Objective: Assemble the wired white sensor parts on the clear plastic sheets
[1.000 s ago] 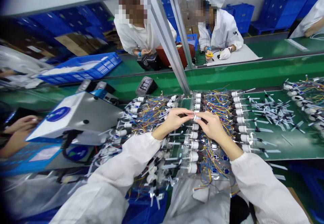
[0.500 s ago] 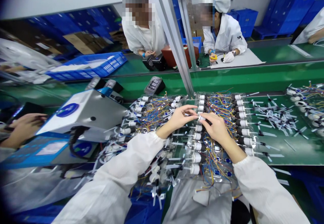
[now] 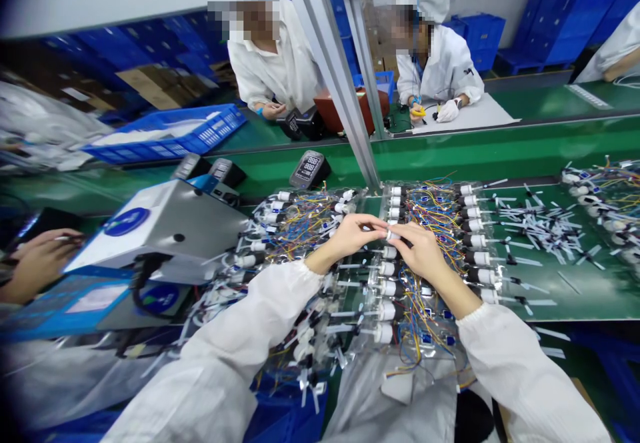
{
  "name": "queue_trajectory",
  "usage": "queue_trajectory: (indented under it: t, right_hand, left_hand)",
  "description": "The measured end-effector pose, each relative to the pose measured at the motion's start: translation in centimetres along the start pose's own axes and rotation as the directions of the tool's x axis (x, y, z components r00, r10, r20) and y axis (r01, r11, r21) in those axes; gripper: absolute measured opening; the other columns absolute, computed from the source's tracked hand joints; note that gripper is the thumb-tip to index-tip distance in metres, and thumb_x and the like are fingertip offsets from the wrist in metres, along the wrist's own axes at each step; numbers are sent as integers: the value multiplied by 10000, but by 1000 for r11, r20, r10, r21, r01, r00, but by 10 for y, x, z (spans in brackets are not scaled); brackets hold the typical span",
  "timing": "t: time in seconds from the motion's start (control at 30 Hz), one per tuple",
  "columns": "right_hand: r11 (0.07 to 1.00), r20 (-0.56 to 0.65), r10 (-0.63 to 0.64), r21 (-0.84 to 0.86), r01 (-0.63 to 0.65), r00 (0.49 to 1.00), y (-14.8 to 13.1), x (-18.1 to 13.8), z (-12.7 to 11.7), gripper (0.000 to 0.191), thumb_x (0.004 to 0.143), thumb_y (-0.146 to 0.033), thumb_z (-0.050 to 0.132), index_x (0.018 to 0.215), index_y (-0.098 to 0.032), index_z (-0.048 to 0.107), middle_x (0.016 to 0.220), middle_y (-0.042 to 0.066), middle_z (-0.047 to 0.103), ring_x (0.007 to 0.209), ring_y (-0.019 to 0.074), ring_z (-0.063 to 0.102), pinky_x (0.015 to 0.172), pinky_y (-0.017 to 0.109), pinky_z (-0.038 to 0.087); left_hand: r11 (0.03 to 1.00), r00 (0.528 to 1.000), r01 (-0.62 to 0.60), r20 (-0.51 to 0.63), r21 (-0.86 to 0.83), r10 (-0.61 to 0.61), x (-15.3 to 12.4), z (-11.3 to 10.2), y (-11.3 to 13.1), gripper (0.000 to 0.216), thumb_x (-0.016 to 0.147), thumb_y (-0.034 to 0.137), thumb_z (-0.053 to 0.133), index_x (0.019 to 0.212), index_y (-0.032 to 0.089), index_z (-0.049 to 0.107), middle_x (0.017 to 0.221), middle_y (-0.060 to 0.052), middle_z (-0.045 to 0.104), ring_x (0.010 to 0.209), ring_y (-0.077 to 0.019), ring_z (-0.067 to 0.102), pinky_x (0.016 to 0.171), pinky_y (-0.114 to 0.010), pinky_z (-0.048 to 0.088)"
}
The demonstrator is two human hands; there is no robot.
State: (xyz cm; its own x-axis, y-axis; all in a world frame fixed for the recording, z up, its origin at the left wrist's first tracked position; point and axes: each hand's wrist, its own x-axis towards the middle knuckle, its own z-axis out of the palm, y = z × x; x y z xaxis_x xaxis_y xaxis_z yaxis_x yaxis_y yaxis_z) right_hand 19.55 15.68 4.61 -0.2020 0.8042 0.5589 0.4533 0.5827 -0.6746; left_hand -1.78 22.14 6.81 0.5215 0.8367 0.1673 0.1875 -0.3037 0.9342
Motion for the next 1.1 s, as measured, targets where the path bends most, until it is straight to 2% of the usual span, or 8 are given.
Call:
queue_trajectory:
  t: [0.27, 0.37, 0.47, 0.57, 0.63, 0.67, 0.83, 1.1]
  right_hand:
    - [957, 60, -40, -283, 56, 997, -25, 8, -21, 253, 960, -198, 645, 1193, -221, 739, 1263, 108, 732, 1273, 287, 620, 1131, 552, 481]
    - [936, -38, -80, -346, 62, 996, -62, 9, -76, 236, 975, -242, 629, 1191, -229, 726, 1300, 95, 711, 1301, 268, 599, 1146, 513, 474]
    - [872, -216, 29, -472, -130, 976, -70, -6, -158, 213, 989, -307, 607, 1150, -240, 729, 1160, 74, 751, 1097, 244, 687, 1014, 435, 540]
    - [627, -427, 281, -596, -502, 859, -35, -47, -237, 235, 984, -366, 575, 1003, -201, 741, 915, 69, 764, 825, 214, 704, 824, 354, 542]
    - [386, -401, 528, -672, -632, 749, 0, -83, -270, 243, 955, -360, 575, 900, -190, 739, 808, 65, 754, 755, 211, 692, 760, 331, 512]
    - [357, -369, 583, -684, -636, 724, 15, -99, -278, 219, 919, -343, 611, 853, -178, 740, 783, 72, 754, 733, 214, 693, 726, 321, 502]
    - [346, -295, 626, -725, -596, 722, 53, -146, -256, 250, 895, -416, 660, 873, -179, 735, 724, 48, 737, 684, 186, 687, 662, 265, 482]
    - [263, -336, 555, -797, -543, 761, 66, -123, -215, 223, 967, -323, 565, 1011, -197, 744, 1019, 139, 773, 908, 231, 707, 728, 283, 456]
  left_hand:
    - [883, 980, -196, 119, 426, 160, 1, -4, -8, 239, 870, 217, 727, 1101, 184, 778, 909, -66, 803, 824, -210, 753, 825, -328, 572]
    - [782, 956, -280, 232, 556, 177, 2, -8, -12, 117, 895, 243, 701, 962, 205, 789, 878, -64, 779, 842, -220, 720, 797, -325, 548]
    - [720, 943, -323, 274, 614, 189, 5, -10, -14, 121, 914, 307, 692, 933, 220, 774, 900, -66, 769, 921, -251, 686, 832, -353, 534]
    - [737, 948, -318, 222, 597, 229, 7, -11, -12, 240, 993, 370, 578, 944, 207, 747, 984, -84, 760, 970, -262, 658, 912, -399, 516]
    - [770, 952, -303, 145, 562, 269, 7, -11, -7, 310, 1049, 339, 441, 1013, 195, 713, 1061, -97, 738, 1035, -263, 642, 978, -425, 491]
    - [787, 950, -302, 109, 538, 291, 6, -11, -3, 330, 1063, 315, 384, 1040, 192, 689, 1084, -100, 722, 1058, -257, 636, 997, -426, 482]
    - [825, 937, -325, 38, 463, 348, 2, -7, 14, 319, 1067, 341, 381, 855, 205, 577, 920, -64, 639, 893, -216, 607, 852, -356, 496]
    - [813, 909, -400, 66, 424, 412, -9, -1, 43, 349, 1081, 288, 308, 868, 196, 570, 870, -57, 586, 831, -206, 574, 796, -355, 471]
